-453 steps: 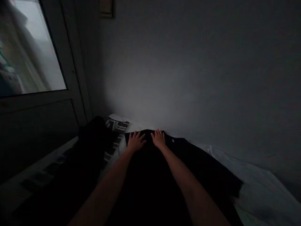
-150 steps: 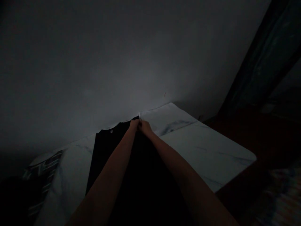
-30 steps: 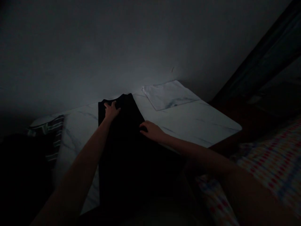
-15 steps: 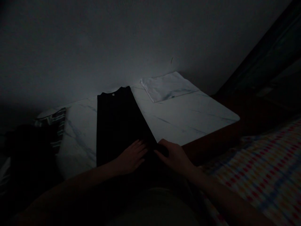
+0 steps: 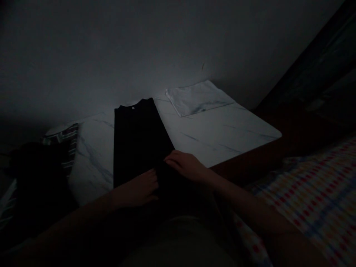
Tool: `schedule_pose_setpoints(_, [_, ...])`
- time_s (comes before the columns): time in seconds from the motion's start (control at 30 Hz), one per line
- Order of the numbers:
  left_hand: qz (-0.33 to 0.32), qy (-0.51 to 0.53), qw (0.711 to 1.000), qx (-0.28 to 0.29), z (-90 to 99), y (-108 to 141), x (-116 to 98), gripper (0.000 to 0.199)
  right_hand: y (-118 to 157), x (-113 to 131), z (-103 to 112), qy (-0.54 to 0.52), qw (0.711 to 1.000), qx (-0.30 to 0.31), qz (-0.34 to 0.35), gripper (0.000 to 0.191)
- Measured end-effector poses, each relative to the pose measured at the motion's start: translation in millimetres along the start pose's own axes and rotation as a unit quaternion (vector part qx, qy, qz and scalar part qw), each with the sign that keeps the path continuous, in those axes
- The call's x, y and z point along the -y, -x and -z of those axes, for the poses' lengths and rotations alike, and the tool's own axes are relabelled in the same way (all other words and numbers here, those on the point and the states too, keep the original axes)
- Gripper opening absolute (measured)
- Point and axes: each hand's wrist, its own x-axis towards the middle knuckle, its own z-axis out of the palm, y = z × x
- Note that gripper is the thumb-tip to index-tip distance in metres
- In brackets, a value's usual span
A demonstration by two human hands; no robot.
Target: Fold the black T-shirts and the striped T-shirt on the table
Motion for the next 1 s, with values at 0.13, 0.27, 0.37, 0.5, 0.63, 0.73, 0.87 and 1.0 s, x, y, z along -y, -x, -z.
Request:
schedule_pose_setpoints(0.13, [0.024,0.065,0.996,0.051,39.4,9,-2,0.022,-28,-23,-19,0.107,0.991,-0.015,0.082,0.054])
schedule_pose_setpoints(0.27, [0.105,0.057,0.992,-0.040,65.6,-18,21,0.034,-34,-34,-37,0.180,0.977,0.042,0.107,0.066])
schedule_pose_setpoints(0.37, [0.090,0.040,0.989,-0.113,55.0,-49,57,0.046,-24,-30,-39,0.197,0.970,0.058,0.126,0.070])
schedule_pose_setpoints(0.5, [0.095,0.054,0.991,-0.074,24.0,-72,93,0.050,-3,-23,-30,0.191,0.965,0.095,0.153,0.077])
schedule_pose_setpoints(0.63, [0.075,0.054,0.995,-0.025,9.7,-61,80,0.053,22,-30,-22,0.191,0.950,0.144,0.201,0.093])
schedule_pose_setpoints(0.73, [0.002,0.060,0.998,-0.010,8.6,-37,50,0.068,37,-41,-25,0.230,0.937,0.123,0.233,0.084])
schedule_pose_setpoints(0.87, [-0.052,0.032,0.998,-0.001,3.2,16,22,0.098,46,-50,-30,0.284,0.916,0.082,0.272,0.081])
schedule_pose_setpoints(1.0, [-0.049,-0.089,0.995,-0.012,-19.4,80,14,0.088,46,-51,-30,0.292,0.903,0.049,0.311,0.079])
